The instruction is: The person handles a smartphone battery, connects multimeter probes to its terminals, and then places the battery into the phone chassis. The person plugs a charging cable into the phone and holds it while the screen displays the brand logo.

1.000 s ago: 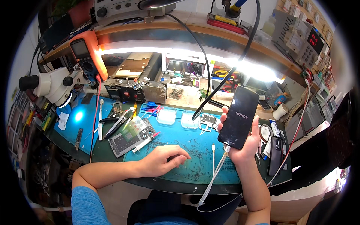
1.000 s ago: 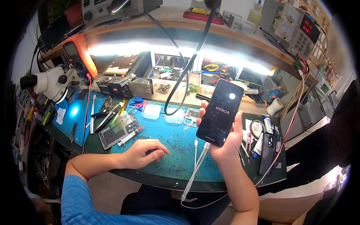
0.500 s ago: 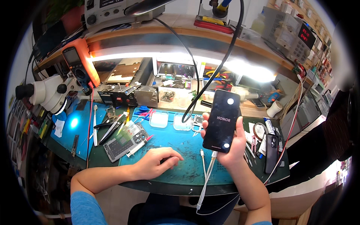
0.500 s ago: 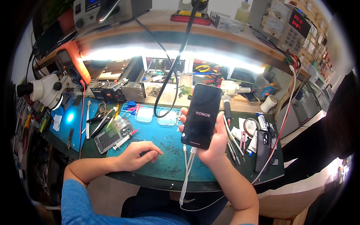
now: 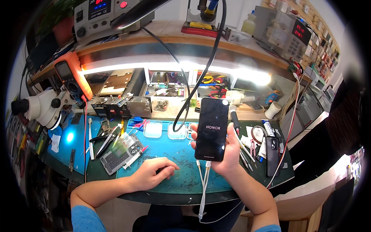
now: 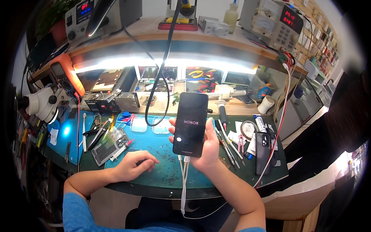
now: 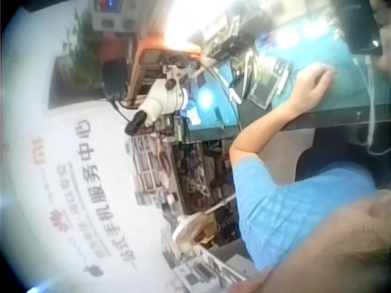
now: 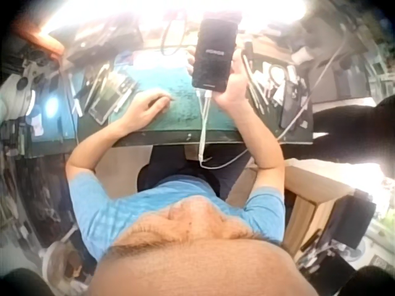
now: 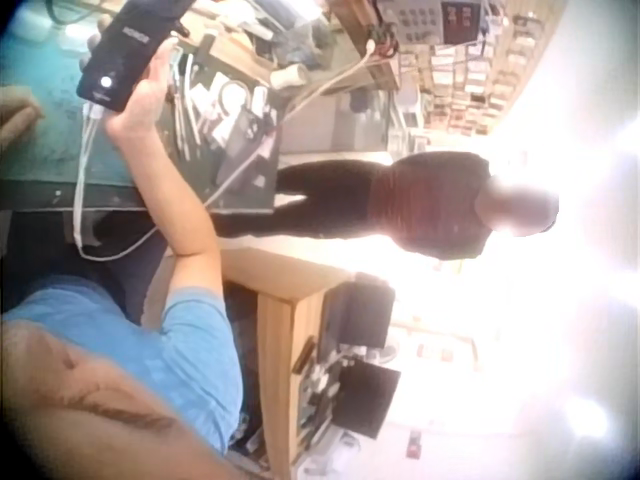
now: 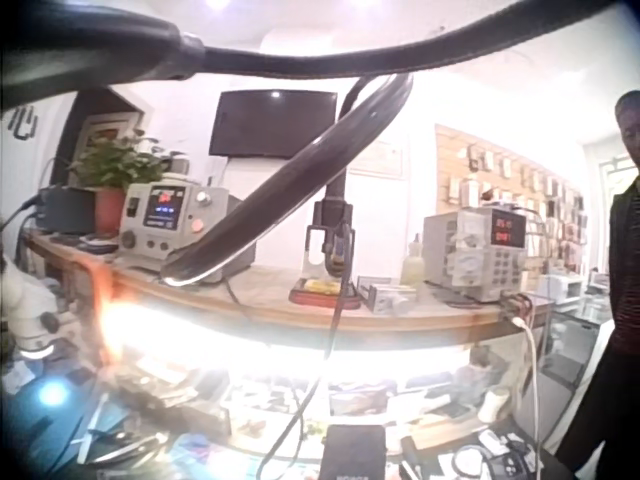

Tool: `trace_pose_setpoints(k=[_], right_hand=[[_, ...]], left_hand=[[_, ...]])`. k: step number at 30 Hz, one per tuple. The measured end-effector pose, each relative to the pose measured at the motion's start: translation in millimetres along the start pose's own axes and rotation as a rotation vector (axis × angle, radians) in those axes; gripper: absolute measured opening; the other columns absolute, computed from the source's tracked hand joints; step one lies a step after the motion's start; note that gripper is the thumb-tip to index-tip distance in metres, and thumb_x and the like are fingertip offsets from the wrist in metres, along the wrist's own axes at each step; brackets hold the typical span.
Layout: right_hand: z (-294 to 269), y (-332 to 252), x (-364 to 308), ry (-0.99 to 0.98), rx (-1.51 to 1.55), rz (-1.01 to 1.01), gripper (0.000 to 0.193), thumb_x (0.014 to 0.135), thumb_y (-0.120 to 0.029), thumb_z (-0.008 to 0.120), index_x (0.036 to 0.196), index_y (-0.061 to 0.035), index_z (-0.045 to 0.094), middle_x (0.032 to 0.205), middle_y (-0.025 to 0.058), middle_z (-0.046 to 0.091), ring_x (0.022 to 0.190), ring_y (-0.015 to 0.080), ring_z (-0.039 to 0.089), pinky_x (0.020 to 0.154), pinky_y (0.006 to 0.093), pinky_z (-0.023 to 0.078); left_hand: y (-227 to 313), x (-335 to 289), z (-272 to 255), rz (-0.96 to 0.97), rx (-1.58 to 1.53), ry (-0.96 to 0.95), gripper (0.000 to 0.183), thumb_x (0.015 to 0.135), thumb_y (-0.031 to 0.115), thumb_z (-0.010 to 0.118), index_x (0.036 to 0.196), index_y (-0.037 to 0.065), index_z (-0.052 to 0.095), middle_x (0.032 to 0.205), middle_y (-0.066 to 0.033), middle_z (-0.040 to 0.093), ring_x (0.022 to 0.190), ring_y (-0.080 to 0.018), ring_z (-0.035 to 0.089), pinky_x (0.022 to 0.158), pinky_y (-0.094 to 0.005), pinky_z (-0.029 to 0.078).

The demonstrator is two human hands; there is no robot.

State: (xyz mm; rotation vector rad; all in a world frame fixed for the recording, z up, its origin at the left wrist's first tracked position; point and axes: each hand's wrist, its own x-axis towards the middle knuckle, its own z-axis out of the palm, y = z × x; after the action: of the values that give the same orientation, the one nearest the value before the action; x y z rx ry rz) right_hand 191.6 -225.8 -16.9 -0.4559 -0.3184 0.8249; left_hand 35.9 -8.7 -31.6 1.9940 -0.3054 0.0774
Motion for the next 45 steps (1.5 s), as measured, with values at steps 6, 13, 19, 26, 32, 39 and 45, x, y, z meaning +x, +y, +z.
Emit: trace_pose_setpoints(k=[6,13,19,26,32,39,45], right_hand=[[-2.2,-0.6,-0.7,0.015,-0.035,0.001,0.085,0.107,-0.067,0.027,0.158,0.0012,0.036,0.156,0.028,0.046,0.13,0.0358,0.06,0.11,0.0528,0.049],[0.4,-0.3,-0.5,0.034,-0.058,-0.003,0.084,0.108,-0.066,0.025,0.158,0.001,0.036,0.156,0.0281,0.045,0.13,0.0359,0.06,0.11,0.0529,0.049],[0.5,-0.6,-1.3,0.028,-0.049,-0.01,0.084,0.108,-0.065,0.024,0.157,0.0017,0.037,0.155,0.0283,0.047,0.13,0.0362,0.06,0.11,0.0524,0.05],[1.5,-0.2,-1.0,0.038,-0.053,-0.009,0.085,0.107,-0.067,0.025,0.157,0.0011,0.038,0.155,0.0277,0.047,0.129,0.0353,0.061,0.11,0.0524,0.05],[2.8,-0.3,-1.1,0.052,-0.072,-0.012,0.085,0.107,-0.067,0.025,0.156,0.001,0.039,0.154,0.0277,0.048,0.129,0.0352,0.061,0.11,0.0526,0.05],[2.3,0.0,-1.1,0.049,-0.052,-0.016,0.084,0.108,-0.066,0.025,0.156,0.001,0.038,0.154,0.0278,0.048,0.128,0.0352,0.061,0.109,0.0529,0.05],[1.4,0.1,-0.6,0.04,-0.045,-0.016,0.084,0.108,-0.066,0.026,0.157,0.0009,0.038,0.153,0.0279,0.049,0.128,0.035,0.061,0.109,0.0523,0.05]], left_hand=[[1.6,0.2,-0.2,-0.047,-0.009,-0.016,0.02,0.108,0.013,0.056,0.112,0.001,0.07,0.088,-0.0062,0.07,0.079,-0.0147,0.069,0.074,-0.0308,0.054],[-2.6,-1.3,1.5,-0.016,-0.017,0.007,0.018,0.107,0.012,0.058,0.112,0.001,0.071,0.087,-0.0076,0.069,0.075,-0.0142,0.068,0.068,-0.0293,0.053],[-1.3,-0.8,1.0,-0.02,-0.01,-0.001,0.019,0.107,0.013,0.057,0.112,0.001,0.071,0.087,-0.0071,0.069,0.076,-0.0144,0.068,0.07,-0.0297,0.054],[-1.2,-1.4,1.1,-0.02,-0.009,0.0,0.019,0.108,0.013,0.057,0.112,0.0,0.071,0.087,-0.0073,0.07,0.076,-0.0145,0.068,0.07,-0.0296,0.054],[-0.5,-1.4,0.5,-0.022,-0.013,-0.008,0.02,0.108,0.014,0.057,0.112,0.001,0.071,0.087,-0.0066,0.07,0.077,-0.0145,0.069,0.071,-0.0298,0.054],[-0.5,-0.8,0.2,-0.013,-0.023,-0.003,0.019,0.107,0.012,0.058,0.113,0.0,0.071,0.088,-0.0076,0.069,0.076,-0.0142,0.068,0.069,-0.0292,0.054],[-1.6,-1.9,0.5,-0.014,-0.027,0.005,0.018,0.107,0.011,0.058,0.112,0.0,0.071,0.089,-0.0079,0.069,0.076,-0.0141,0.068,0.069,-0.0289,0.055]])
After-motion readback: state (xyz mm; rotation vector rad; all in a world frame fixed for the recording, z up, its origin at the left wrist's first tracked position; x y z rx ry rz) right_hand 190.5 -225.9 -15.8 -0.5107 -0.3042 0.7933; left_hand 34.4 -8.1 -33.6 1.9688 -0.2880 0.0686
